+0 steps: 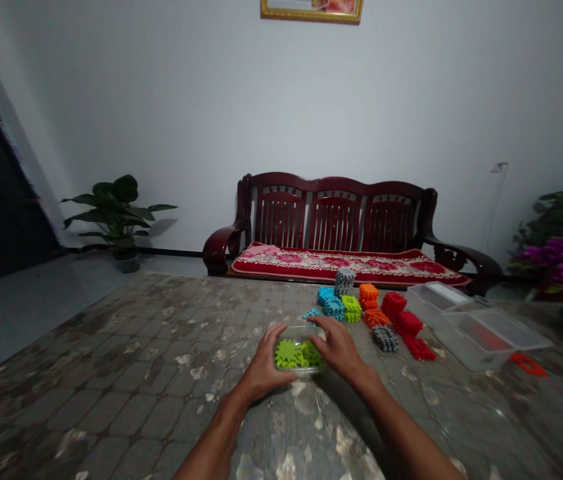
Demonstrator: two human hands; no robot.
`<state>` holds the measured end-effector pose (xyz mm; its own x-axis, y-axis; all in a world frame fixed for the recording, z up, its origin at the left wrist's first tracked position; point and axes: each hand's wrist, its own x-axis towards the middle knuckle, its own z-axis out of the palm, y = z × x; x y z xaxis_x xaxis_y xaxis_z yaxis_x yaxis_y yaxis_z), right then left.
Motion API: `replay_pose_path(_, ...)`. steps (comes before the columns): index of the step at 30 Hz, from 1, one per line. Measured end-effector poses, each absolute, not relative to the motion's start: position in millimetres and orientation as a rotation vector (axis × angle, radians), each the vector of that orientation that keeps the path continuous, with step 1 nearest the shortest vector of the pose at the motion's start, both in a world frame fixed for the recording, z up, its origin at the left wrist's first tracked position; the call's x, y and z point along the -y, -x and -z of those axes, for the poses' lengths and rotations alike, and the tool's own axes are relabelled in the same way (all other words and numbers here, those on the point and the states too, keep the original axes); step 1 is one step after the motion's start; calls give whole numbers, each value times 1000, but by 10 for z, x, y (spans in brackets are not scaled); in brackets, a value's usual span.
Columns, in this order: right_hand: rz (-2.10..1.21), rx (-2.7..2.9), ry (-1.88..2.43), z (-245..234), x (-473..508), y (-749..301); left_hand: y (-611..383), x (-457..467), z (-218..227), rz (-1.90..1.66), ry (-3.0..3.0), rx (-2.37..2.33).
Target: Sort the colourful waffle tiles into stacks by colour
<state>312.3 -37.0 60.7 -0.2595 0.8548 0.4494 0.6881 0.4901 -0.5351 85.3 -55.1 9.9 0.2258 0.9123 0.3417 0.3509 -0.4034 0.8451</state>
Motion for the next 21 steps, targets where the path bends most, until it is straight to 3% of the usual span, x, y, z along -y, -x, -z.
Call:
replay_pose_path(4, -263, 1783, 1499, -489, 277, -3462, -855, 555, -117, -1127, -1872, -1172)
replay_pose_path(10, -157, 1849, 1832, -343, 315, -3687, -851, 545, -118, -1109, -1873, -1195)
replay_pose_path(21, 14, 1920, 2042, -292, 261, -3602, -863, 554, -125, -1090, -1868, -1222)
